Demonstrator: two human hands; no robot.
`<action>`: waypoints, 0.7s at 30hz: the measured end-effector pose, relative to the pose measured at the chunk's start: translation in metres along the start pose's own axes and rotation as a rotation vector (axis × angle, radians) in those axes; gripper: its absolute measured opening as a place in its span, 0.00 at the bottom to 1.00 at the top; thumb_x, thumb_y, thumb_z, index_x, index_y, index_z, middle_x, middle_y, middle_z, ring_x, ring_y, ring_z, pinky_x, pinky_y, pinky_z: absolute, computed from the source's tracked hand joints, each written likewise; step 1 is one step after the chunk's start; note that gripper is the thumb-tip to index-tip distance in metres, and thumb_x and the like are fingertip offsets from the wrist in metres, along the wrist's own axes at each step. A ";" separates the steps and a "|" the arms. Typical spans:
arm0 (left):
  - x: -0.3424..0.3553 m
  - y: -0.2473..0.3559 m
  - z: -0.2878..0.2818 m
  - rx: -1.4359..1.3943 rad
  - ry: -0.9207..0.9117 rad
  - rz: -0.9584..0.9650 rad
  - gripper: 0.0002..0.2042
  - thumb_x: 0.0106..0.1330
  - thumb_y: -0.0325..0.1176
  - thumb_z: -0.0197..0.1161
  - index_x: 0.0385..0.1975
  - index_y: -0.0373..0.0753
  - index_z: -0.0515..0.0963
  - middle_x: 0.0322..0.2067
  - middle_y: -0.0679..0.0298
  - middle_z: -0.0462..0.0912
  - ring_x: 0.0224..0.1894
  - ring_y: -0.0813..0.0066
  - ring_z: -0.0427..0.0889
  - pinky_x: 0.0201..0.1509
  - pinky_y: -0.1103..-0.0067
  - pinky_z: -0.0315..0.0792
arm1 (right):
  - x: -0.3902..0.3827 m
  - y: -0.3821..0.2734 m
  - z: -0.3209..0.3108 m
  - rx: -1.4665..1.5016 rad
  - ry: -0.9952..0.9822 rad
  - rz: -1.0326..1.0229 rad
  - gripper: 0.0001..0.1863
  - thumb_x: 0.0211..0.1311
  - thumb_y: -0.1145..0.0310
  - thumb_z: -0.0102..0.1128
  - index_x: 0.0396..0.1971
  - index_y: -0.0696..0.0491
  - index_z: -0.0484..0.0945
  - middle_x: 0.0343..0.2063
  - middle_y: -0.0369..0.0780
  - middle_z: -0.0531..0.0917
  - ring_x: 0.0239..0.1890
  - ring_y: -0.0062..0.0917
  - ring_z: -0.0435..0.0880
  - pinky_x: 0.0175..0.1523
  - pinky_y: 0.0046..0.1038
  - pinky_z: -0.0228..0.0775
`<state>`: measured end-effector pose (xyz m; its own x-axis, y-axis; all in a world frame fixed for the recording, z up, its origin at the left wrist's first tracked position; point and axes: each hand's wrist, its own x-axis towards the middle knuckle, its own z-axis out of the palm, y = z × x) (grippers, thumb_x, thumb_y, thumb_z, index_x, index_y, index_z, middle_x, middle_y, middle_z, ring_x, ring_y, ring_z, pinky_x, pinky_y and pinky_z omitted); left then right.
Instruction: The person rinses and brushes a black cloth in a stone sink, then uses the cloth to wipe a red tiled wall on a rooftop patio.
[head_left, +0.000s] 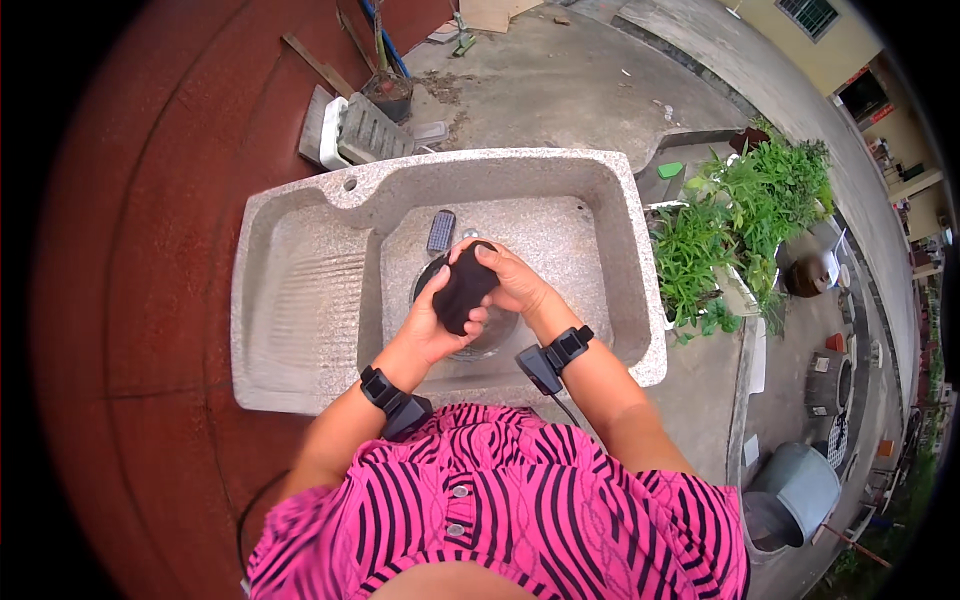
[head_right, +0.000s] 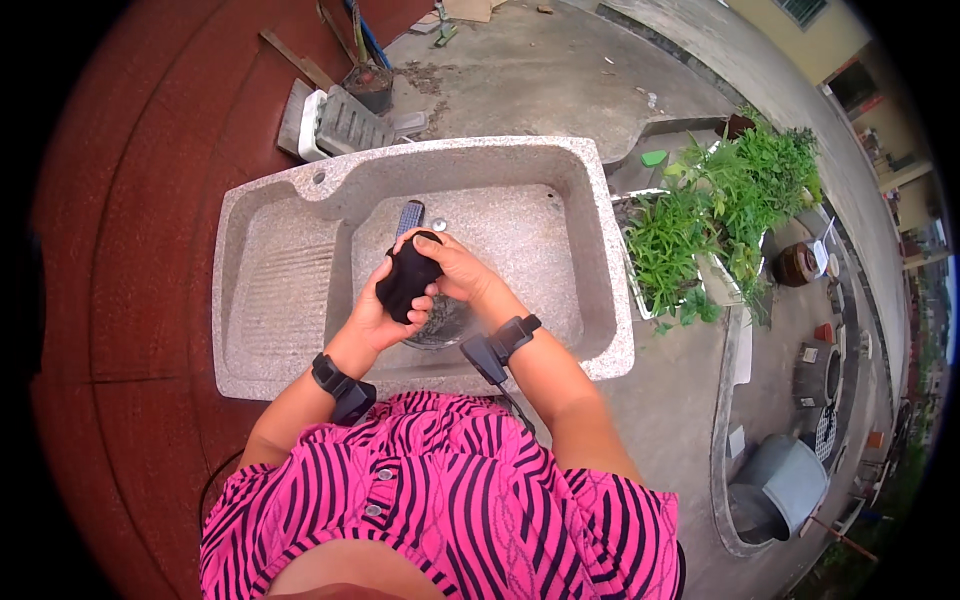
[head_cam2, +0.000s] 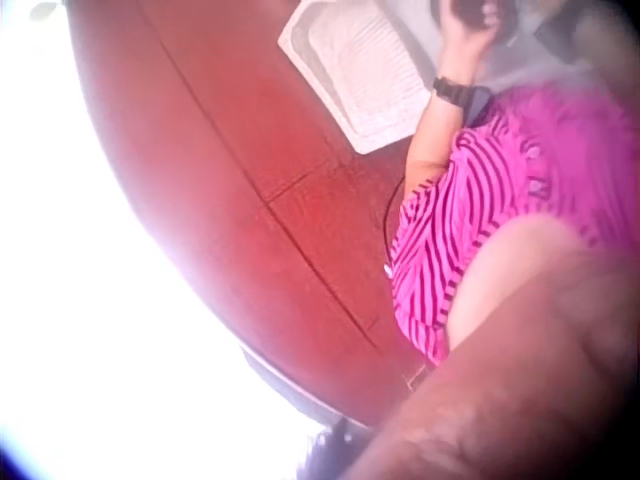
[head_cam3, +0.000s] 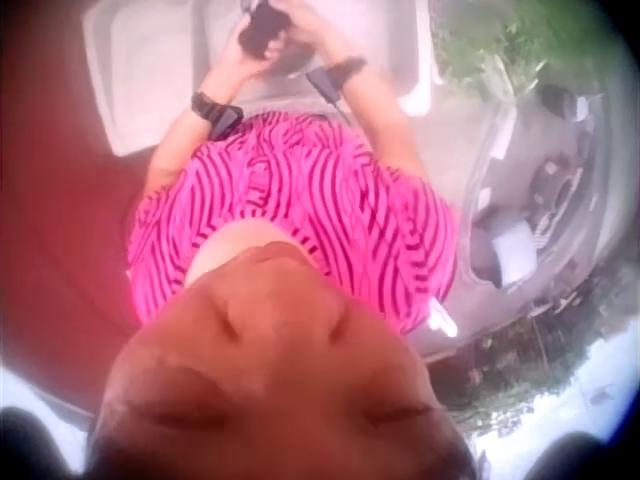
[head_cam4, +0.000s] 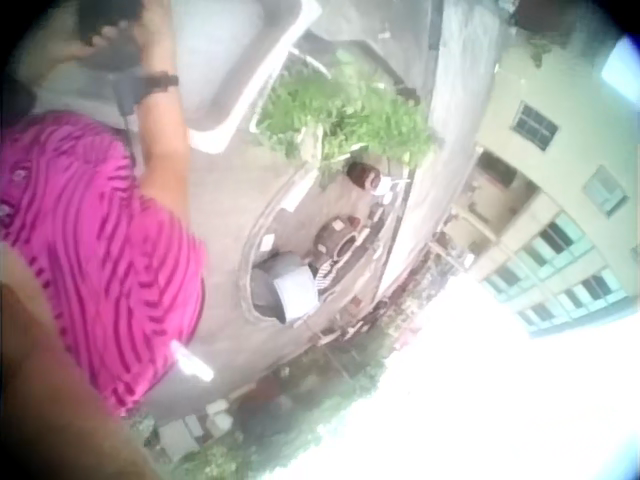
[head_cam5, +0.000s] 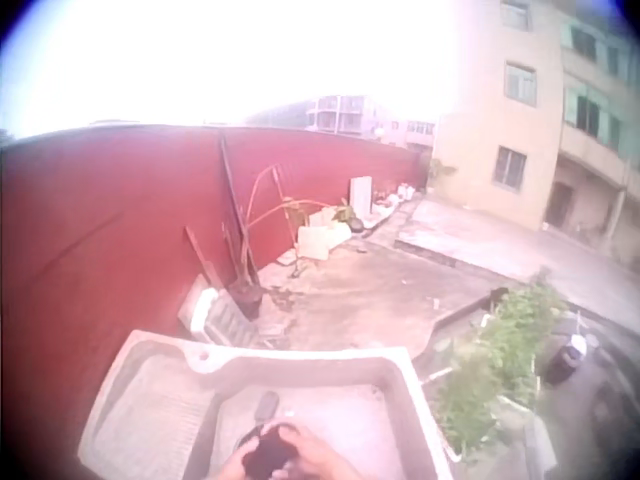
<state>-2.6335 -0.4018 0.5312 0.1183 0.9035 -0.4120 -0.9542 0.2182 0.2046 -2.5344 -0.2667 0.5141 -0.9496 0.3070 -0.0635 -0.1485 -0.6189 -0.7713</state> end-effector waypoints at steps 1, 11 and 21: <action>-0.006 -0.003 0.015 0.013 0.040 0.026 0.26 0.60 0.52 0.61 0.48 0.36 0.70 0.34 0.59 0.77 0.27 0.75 0.74 0.25 0.84 0.68 | 0.001 0.001 -0.003 -0.042 0.048 0.060 0.18 0.58 0.52 0.63 0.36 0.52 0.76 0.29 0.34 0.80 0.26 0.16 0.78 0.28 0.17 0.71; 0.008 -0.013 -0.033 0.582 0.216 -0.069 0.13 0.57 0.28 0.64 0.39 0.33 0.73 0.29 0.60 0.79 0.22 0.76 0.75 0.18 0.84 0.65 | 0.003 0.033 0.005 -0.376 0.324 -0.013 0.07 0.53 0.67 0.64 0.24 0.55 0.79 0.21 0.32 0.78 0.24 0.17 0.74 0.31 0.22 0.68; 0.045 -0.041 -0.059 1.388 0.462 0.253 0.11 0.47 0.33 0.70 0.26 0.33 0.79 0.22 0.59 0.82 0.22 0.74 0.80 0.27 0.78 0.72 | 0.015 0.088 -0.044 -0.590 0.669 -0.020 0.17 0.62 0.58 0.59 0.25 0.60 0.79 0.23 0.36 0.81 0.25 0.19 0.76 0.33 0.28 0.69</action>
<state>-2.6056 -0.3916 0.4514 -0.3564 0.8339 -0.4214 0.1143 0.4866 0.8661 -2.5495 -0.2849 0.4176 -0.5607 0.7858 -0.2610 0.1788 -0.1929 -0.9648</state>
